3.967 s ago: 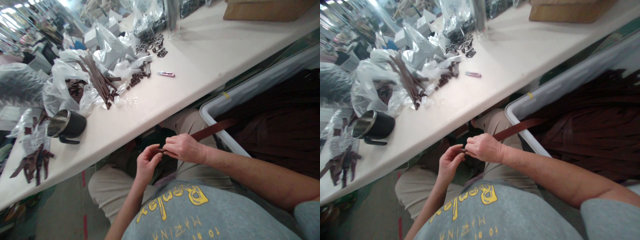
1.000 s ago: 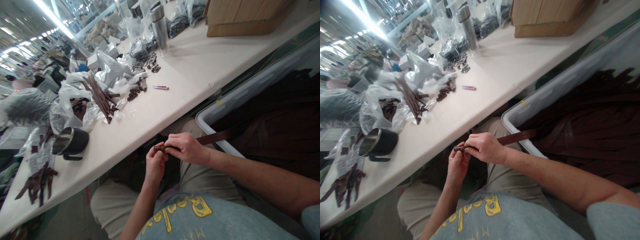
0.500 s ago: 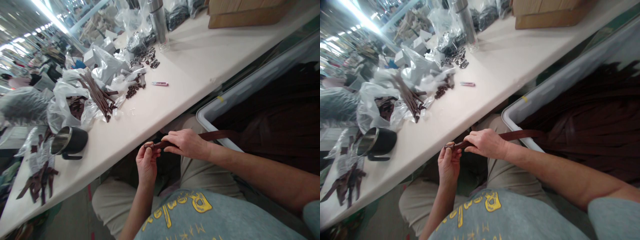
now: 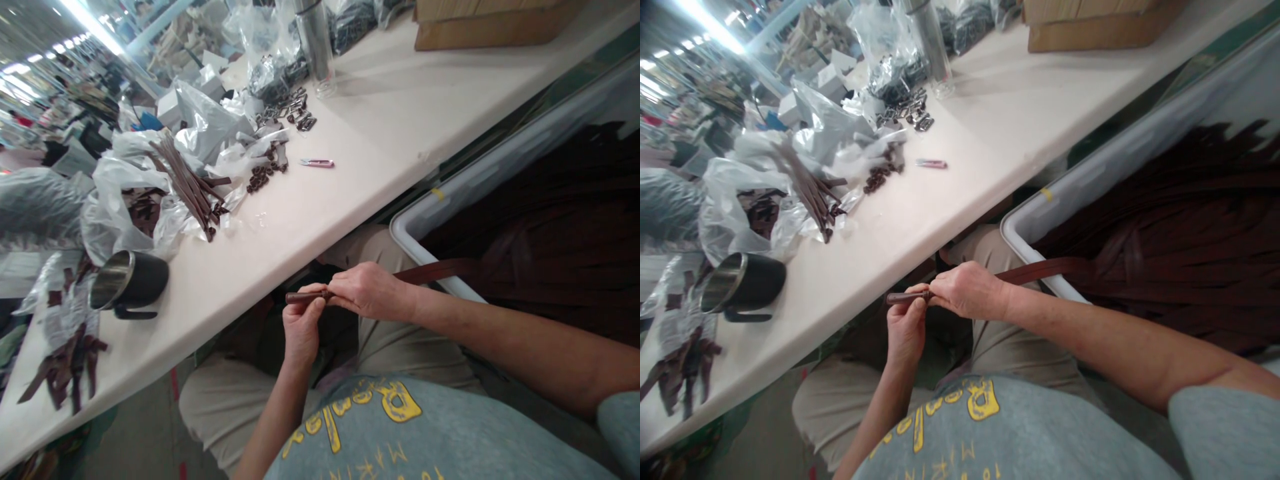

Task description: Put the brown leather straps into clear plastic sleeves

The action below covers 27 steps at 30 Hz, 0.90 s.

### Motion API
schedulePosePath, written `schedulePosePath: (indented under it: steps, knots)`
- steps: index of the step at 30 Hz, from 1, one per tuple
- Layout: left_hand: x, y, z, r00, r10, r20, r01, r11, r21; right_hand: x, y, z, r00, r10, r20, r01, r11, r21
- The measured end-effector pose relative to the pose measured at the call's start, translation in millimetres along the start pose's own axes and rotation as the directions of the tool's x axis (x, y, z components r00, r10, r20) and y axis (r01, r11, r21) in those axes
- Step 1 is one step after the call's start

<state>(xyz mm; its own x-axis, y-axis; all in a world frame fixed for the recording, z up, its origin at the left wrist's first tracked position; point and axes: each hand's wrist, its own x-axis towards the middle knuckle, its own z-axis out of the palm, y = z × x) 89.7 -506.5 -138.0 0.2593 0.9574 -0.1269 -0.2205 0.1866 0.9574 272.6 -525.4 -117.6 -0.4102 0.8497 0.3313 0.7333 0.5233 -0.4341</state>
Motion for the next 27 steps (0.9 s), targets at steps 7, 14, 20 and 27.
schedulePosePath:
  steps: [7, 14, 20, 27]
  knots:
    - [5.7, 10.2, -19.3, 0.986, 0.085, -0.141, -0.080, 0.996, 0.041, 1.8, 4.4, -8.7, 0.990, 0.108, 0.092, -0.113, 0.992, 0.059]
    - [0.3, 16.9, -23.3, 0.985, 0.121, -0.119, -0.120, 0.993, 0.017, 2.6, -3.2, -7.5, 0.992, 0.027, 0.125, -0.022, 0.999, -0.041]
    - [-7.4, 1.1, -16.3, 0.995, 0.097, -0.006, -0.096, 0.992, 0.083, -0.8, -6.1, -2.6, 0.995, -0.022, 0.100, 0.027, 0.998, -0.052]
    - [-7.4, -9.2, -11.4, 0.990, 0.108, 0.094, -0.121, 0.981, 0.151, 0.2, -8.2, 4.8, 0.993, 0.020, 0.120, -0.013, 0.999, -0.053]
